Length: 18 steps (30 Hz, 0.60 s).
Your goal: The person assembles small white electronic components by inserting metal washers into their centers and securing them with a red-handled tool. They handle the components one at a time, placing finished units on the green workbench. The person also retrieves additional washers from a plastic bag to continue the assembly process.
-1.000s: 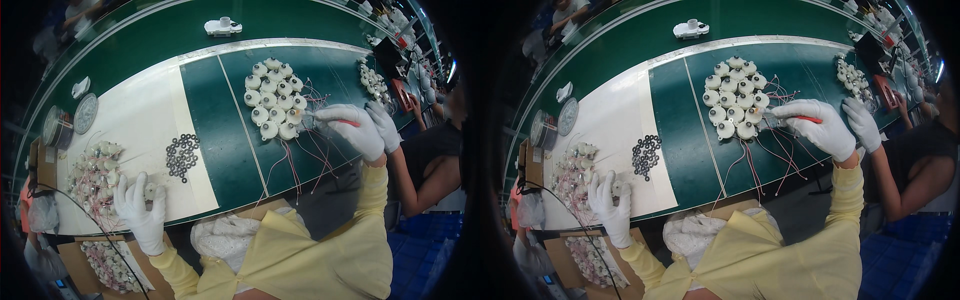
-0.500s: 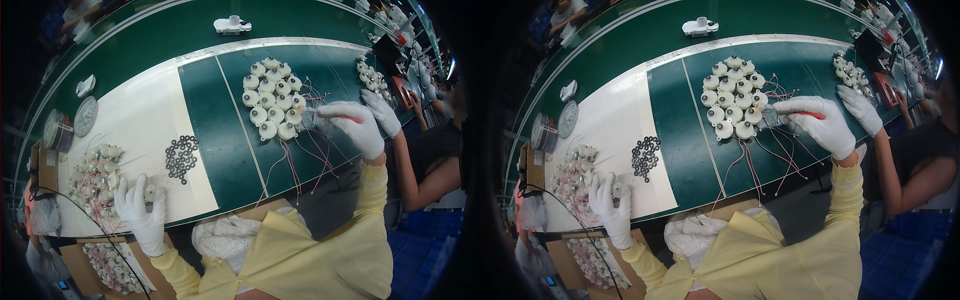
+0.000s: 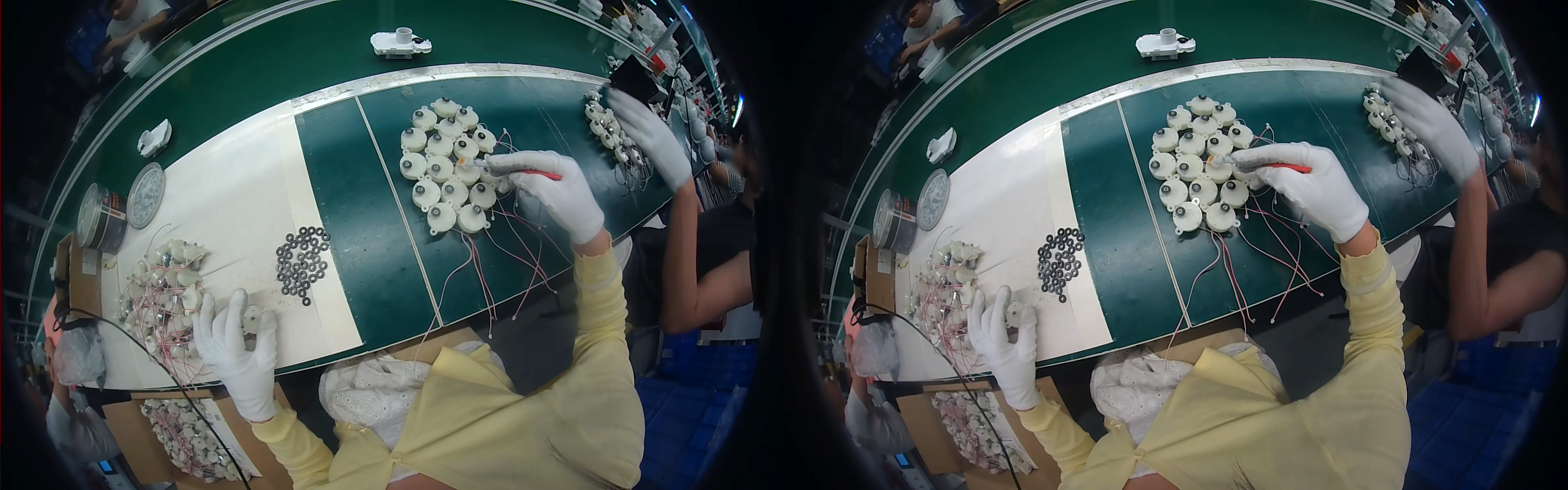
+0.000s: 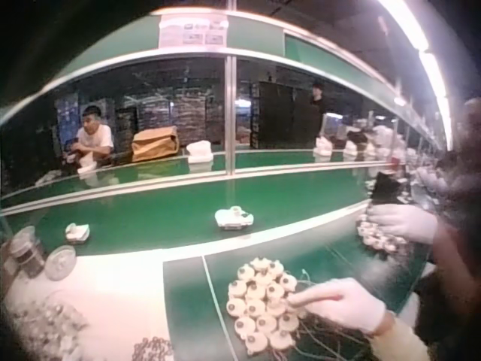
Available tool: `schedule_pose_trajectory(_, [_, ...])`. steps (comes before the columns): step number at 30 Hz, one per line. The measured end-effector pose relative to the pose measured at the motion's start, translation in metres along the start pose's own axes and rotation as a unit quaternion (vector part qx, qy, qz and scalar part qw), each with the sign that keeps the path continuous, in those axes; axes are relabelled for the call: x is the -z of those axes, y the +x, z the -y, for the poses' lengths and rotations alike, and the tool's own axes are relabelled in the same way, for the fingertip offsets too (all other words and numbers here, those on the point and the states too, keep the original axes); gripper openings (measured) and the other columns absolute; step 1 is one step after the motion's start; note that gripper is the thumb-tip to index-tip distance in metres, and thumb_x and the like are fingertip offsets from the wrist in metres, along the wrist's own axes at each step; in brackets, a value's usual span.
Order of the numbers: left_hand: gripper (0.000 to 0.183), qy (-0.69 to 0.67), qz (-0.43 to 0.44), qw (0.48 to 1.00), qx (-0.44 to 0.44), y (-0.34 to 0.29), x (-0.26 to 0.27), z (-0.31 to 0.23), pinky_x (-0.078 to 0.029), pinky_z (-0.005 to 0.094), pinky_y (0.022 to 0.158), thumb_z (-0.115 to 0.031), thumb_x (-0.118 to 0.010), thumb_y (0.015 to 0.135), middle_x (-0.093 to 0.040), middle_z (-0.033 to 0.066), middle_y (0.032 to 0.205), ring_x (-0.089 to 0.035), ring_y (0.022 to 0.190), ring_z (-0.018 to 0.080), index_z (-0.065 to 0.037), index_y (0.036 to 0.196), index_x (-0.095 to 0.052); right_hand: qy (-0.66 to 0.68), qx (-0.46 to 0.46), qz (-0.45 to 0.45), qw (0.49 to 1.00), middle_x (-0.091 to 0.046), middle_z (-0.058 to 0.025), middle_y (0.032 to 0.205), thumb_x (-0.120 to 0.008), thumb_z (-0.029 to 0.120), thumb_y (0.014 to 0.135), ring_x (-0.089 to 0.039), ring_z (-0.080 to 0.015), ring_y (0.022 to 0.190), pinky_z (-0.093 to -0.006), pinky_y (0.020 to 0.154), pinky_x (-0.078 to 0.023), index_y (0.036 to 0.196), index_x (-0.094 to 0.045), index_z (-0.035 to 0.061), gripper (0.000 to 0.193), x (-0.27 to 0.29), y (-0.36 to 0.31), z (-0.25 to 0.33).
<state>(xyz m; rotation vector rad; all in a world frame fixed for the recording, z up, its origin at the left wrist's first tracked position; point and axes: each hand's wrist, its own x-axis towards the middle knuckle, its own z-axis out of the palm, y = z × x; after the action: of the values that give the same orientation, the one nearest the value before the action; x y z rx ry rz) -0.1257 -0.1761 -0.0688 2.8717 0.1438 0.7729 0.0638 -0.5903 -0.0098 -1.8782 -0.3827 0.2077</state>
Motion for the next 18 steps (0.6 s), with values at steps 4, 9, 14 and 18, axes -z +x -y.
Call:
schedule_pose_trajectory(4, [0.047, 0.0, -0.005, 1.0, 0.002, -0.001, 0.0, 0.0, -0.035, 0.0528, 0.112, -0.018, -0.08, 0.084, -0.068, 0.0076, 0.115, -0.051, 0.132, 0.0386, -0.01, 0.129, -0.069, -0.027, -0.005, 0.007, 1.0, -0.075, -0.0133, 0.111, -0.052, -0.009, 0.089, -0.07, -0.0168, 0.095, -0.0284, 0.089, -0.054, 0.12, -0.072, -0.0064, 0.037, 0.004, -0.004, 0.003])
schedule_pose_trajectory(9, [0.051, 0.0, -0.018, 1.0, 0.002, -0.001, -0.002, 0.001, -0.035, 0.0567, 0.111, -0.021, -0.082, 0.079, -0.067, 0.008, 0.11, -0.052, 0.129, 0.0408, -0.011, 0.128, -0.069, -0.026, 0.004, -0.006, 1.0, -0.077, -0.0104, 0.104, -0.054, -0.007, 0.091, -0.068, -0.0085, 0.085, -0.02, 0.07, -0.053, 0.118, -0.075, -0.0015, 0.035, 0.013, -0.007, -0.002])
schedule_pose_trajectory(14, [0.045, 0.004, -0.003, 1.0, -0.005, -0.001, -0.001, 0.0, -0.035, 0.0505, 0.113, -0.016, -0.078, 0.086, -0.068, 0.0065, 0.119, -0.05, 0.134, 0.0377, -0.01, 0.13, -0.068, 0.001, 0.02, -0.012, 1.0, -0.076, -0.0126, 0.107, -0.053, -0.009, 0.088, -0.069, -0.0136, 0.087, -0.0253, 0.079, -0.053, 0.116, -0.074, -0.0049, 0.036, -0.002, -0.001, 0.004])
schedule_pose_trajectory(18, [0.045, -0.001, 0.0, 1.0, -0.002, -0.001, 0.0, 0.0, -0.035, 0.0507, 0.113, -0.016, -0.078, 0.087, -0.069, 0.0067, 0.119, -0.05, 0.134, 0.0382, -0.01, 0.13, -0.067, -0.074, 0.01, 0.014, 0.997, -0.076, -0.014, 0.11, -0.052, -0.01, 0.087, -0.07, -0.0175, 0.093, -0.0286, 0.086, -0.055, 0.114, -0.074, -0.0066, 0.035, 0.006, -0.003, 0.003])
